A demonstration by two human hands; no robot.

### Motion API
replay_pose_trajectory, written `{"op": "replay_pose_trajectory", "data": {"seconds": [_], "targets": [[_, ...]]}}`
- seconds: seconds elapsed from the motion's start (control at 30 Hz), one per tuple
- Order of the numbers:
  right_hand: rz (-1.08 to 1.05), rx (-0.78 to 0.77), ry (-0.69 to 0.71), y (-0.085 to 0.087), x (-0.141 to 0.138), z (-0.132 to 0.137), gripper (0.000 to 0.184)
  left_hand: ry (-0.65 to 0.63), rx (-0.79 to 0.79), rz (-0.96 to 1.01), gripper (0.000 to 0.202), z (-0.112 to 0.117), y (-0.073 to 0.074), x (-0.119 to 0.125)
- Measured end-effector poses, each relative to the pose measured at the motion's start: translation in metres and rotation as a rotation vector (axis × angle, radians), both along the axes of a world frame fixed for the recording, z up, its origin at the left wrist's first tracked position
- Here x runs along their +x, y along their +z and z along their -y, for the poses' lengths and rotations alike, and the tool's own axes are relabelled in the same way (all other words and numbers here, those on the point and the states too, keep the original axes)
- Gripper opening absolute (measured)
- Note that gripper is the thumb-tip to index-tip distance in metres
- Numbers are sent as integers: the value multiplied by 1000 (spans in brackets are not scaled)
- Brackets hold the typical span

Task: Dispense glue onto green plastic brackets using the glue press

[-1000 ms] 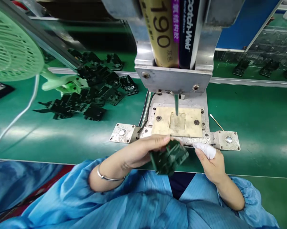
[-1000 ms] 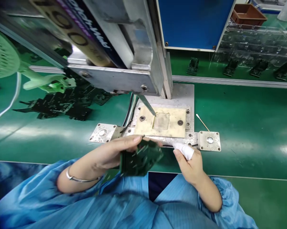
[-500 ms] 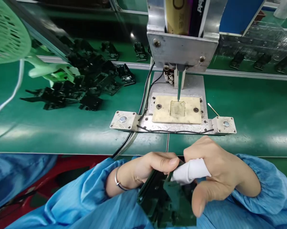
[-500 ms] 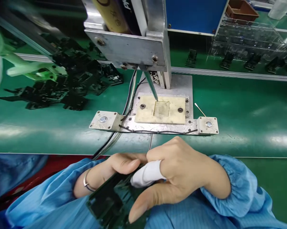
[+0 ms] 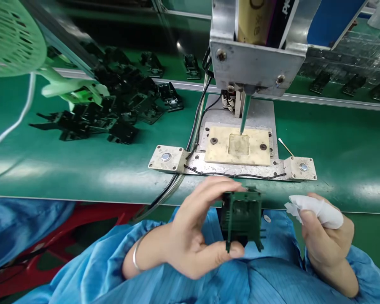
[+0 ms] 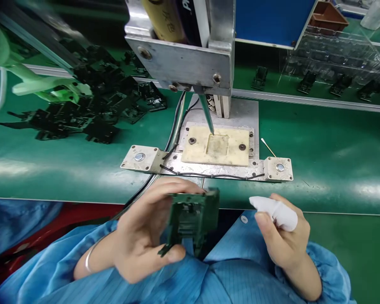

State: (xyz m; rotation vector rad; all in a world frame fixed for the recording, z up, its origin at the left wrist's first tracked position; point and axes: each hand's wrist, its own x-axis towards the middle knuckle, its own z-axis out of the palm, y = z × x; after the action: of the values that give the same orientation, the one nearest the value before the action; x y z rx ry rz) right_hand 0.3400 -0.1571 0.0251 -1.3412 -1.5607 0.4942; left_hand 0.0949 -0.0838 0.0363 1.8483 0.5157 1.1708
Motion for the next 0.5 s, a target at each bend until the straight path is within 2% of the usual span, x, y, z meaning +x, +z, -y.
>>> {"op": "replay_pose_trajectory", "data": {"seconds": [0.03, 0.07, 0.13, 0.23, 0.3, 0.4, 0.5], "targets": [[41, 35, -49, -1, -1, 2, 21, 74, 89, 39, 73, 3, -3, 2], [85, 76, -30, 1, -4, 3, 16, 118, 142, 63, 74, 5, -5, 4], [161, 131, 130, 10, -11, 2, 15, 153, 189, 96, 73, 7, -7, 10], [245, 122, 343, 23, -23, -3, 23, 143, 223, 110, 72, 6, -4, 16], [300, 164, 346, 25, -29, -8, 28, 132, 240, 91, 71, 4, -1, 19], [342, 289, 332, 18, -37, -14, 36, 155, 239, 83, 70, 3, 0, 21], [372, 309, 364, 11, -38, -19, 34, 181, 215, 87, 69, 3, -2, 22]]}}
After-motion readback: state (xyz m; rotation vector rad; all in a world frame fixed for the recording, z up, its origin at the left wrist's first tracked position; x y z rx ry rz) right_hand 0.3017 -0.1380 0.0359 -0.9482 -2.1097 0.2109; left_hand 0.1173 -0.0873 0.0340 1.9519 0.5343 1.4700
